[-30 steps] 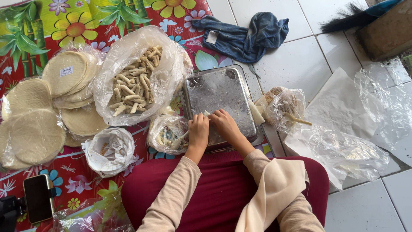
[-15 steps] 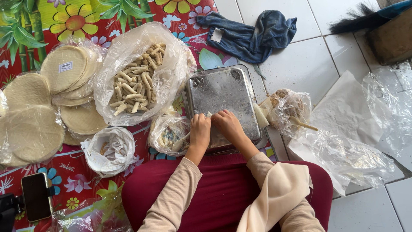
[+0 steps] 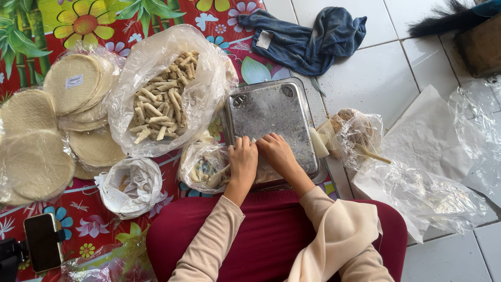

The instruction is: The person prepares food wrappers by taking thin circular sheets from a stack and folding them into triangles on a metal tray.

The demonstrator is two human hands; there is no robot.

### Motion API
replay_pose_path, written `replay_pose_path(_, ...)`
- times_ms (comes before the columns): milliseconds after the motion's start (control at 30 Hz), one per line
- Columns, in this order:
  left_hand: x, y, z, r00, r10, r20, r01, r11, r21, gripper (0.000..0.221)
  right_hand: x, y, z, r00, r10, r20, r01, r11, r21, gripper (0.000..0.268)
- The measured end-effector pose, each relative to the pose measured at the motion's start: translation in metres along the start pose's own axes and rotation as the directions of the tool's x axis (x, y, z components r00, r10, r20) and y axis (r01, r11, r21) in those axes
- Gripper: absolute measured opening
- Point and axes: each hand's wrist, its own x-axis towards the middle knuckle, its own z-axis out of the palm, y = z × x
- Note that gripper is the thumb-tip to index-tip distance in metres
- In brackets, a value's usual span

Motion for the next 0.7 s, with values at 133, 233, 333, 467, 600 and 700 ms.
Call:
replay_pose_path(133,-0.001,0.000,0.014,0.998,-0.033,-0.053,0.028,0.995,-0.092,0.007,-0.002,-0.001,0.007,0.999,0.024,-0.035,-0.026,0.998,-0.062,0.019)
replay_pose_path(233,0.000,-0.004,0.026,0.996,-0.059,-0.072,0.043,0.978,-0.203,0.008,0.001,0.001,0.011,0.997,0.061,-0.038,-0.063,0.996,-0.061,0.015)
replay_pose_path(333,0.000,-0.006,0.029,0.995,-0.080,-0.062,0.059,0.956,-0.287,0.011,-0.001,0.002,0.010,0.999,0.024,-0.029,-0.026,0.996,-0.086,0.018)
replay_pose_path(467,0.004,-0.008,0.018,0.993,-0.089,-0.073,0.066,0.960,-0.273,0.009,0.003,0.005,0.009,1.000,0.026,-0.017,-0.027,0.999,-0.027,0.011)
replay_pose_path(600,0.007,-0.005,0.007,0.995,-0.087,-0.043,0.076,0.976,-0.203,0.007,0.002,0.003,0.011,0.999,0.051,-0.005,-0.051,0.997,-0.064,0.014)
replay_pose_path(700,0.004,-0.001,0.006,0.996,-0.075,-0.044,0.069,0.990,-0.120,0.008,0.005,0.003,0.012,0.999,0.027,-0.030,-0.029,0.996,-0.082,0.018)
